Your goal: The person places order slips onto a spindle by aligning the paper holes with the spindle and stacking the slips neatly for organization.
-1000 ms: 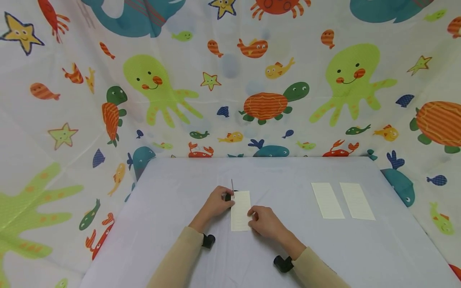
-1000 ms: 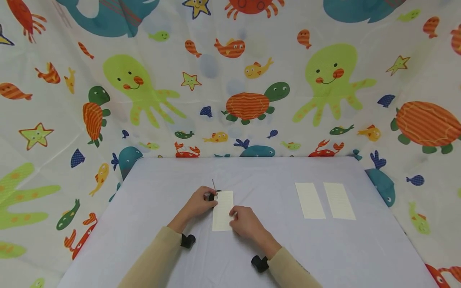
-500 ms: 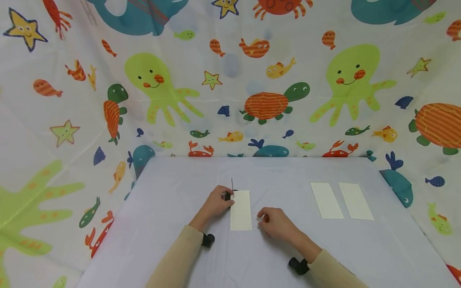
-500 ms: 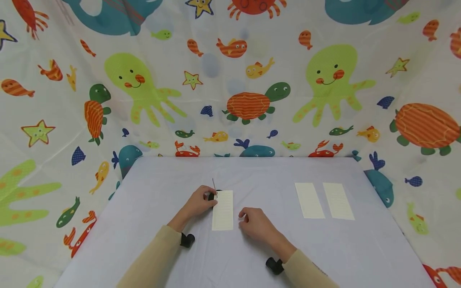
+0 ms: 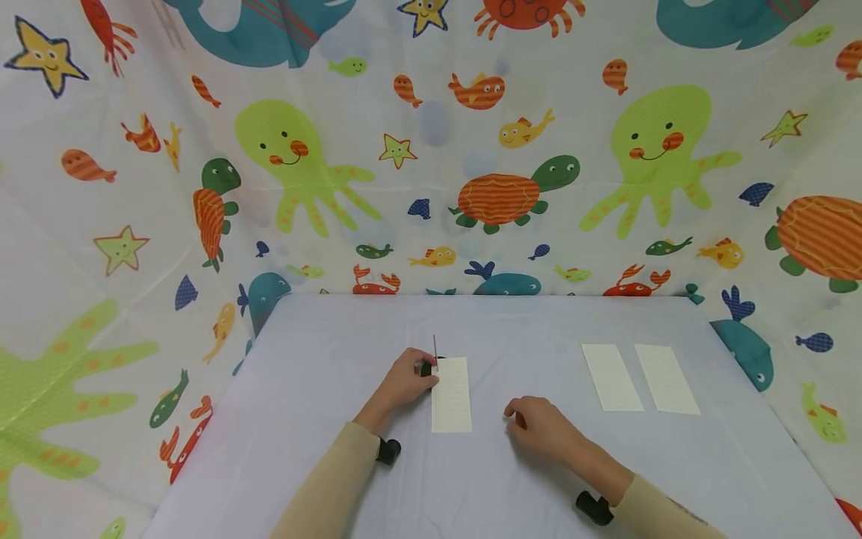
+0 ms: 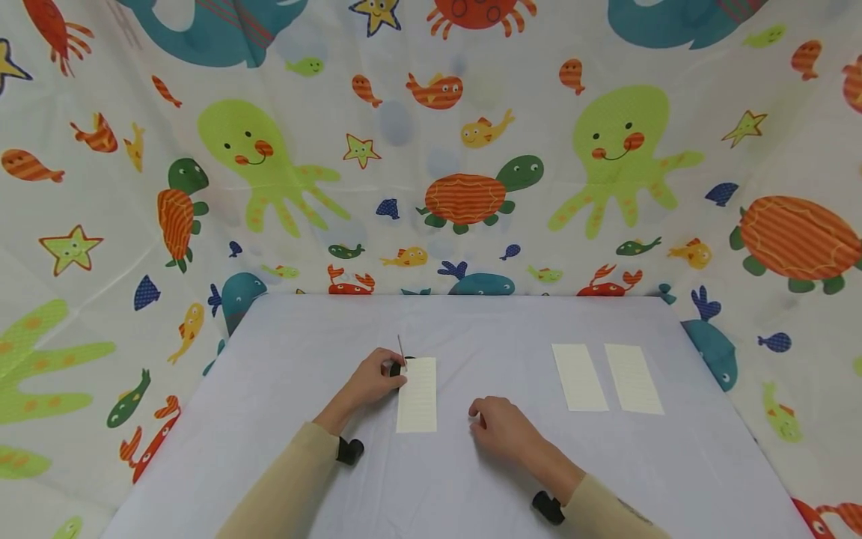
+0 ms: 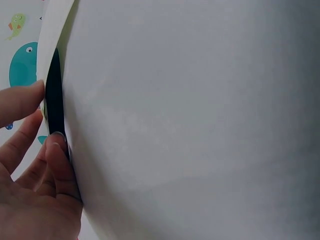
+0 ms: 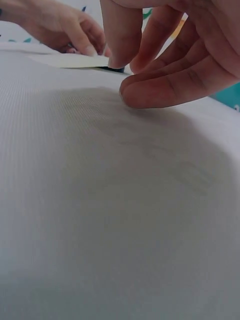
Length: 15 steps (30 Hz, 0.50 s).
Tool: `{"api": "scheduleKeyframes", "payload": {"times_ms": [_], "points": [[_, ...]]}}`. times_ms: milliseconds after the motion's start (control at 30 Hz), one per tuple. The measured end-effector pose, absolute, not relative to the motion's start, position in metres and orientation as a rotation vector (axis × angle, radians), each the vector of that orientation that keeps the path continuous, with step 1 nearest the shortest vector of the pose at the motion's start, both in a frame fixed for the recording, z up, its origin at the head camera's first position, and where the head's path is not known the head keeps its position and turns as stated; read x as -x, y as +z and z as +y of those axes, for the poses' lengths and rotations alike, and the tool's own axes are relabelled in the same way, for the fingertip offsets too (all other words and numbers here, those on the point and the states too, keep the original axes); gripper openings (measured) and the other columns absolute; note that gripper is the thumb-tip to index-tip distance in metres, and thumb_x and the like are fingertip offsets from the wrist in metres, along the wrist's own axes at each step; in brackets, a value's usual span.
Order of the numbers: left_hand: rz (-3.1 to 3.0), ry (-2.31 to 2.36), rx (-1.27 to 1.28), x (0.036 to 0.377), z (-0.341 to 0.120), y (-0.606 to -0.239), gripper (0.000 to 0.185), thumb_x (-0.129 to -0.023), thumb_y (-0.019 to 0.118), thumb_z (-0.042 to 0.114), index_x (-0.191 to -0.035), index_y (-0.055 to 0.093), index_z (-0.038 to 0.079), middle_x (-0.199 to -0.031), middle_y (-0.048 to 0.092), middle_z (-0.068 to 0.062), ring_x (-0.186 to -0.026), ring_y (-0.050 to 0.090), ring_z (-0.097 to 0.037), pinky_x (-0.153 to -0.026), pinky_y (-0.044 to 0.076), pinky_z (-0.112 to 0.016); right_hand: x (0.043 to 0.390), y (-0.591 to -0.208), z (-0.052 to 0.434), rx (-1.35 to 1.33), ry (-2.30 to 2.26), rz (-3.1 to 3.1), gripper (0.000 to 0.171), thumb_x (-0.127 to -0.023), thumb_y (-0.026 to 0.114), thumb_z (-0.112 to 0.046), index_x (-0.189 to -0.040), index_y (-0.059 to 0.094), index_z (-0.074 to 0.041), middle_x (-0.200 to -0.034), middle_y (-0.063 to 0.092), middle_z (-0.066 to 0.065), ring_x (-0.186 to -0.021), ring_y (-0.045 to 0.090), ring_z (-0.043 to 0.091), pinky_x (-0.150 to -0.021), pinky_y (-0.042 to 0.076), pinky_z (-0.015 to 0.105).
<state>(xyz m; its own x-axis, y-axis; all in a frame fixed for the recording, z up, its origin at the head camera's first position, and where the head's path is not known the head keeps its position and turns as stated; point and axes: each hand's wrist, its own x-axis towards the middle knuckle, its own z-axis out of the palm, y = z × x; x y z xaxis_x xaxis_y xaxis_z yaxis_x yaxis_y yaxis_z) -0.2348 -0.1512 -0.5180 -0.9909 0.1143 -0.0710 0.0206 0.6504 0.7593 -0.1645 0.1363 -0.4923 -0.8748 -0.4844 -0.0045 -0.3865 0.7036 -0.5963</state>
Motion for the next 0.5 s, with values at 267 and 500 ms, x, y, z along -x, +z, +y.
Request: {"api": "scheduleKeyframes", "payload": {"times_ms": [267, 500], "points": [[2.753, 1.270, -0.131, 0.234, -0.150, -0.518, 0.024, -0.087, 0.077, 0.012, -0.110, 0.068, 0.009, -0.124, 0.057, -0.011, -0.095, 0.051, -0.023, -0.086, 0.043, -0.039, 0.162, -0.485, 0.149, 0.590, -0.755, 2.836, 0.014, -0.089, 0.073, -0.007, -0.103, 0.072, -0.008, -0.079, 0.058, -0.007, -0.069, 0.050, 0.009, -0.062, 0.045, 0.028], [2.738, 1.274, -0.109, 0.233, -0.149, -0.517, 0.025, -0.087, 0.077, 0.012, -0.110, 0.068, 0.009, -0.123, 0.056, -0.010, -0.094, 0.051, -0.023, -0.084, 0.042, -0.040, 0.178, -0.484, 0.170, 0.549, -0.637, 2.915, 0.017, -0.090, 0.074, -0.010, -0.106, 0.072, -0.008, -0.083, 0.060, -0.006, -0.072, 0.053, 0.010, -0.066, 0.049, 0.032]]}}
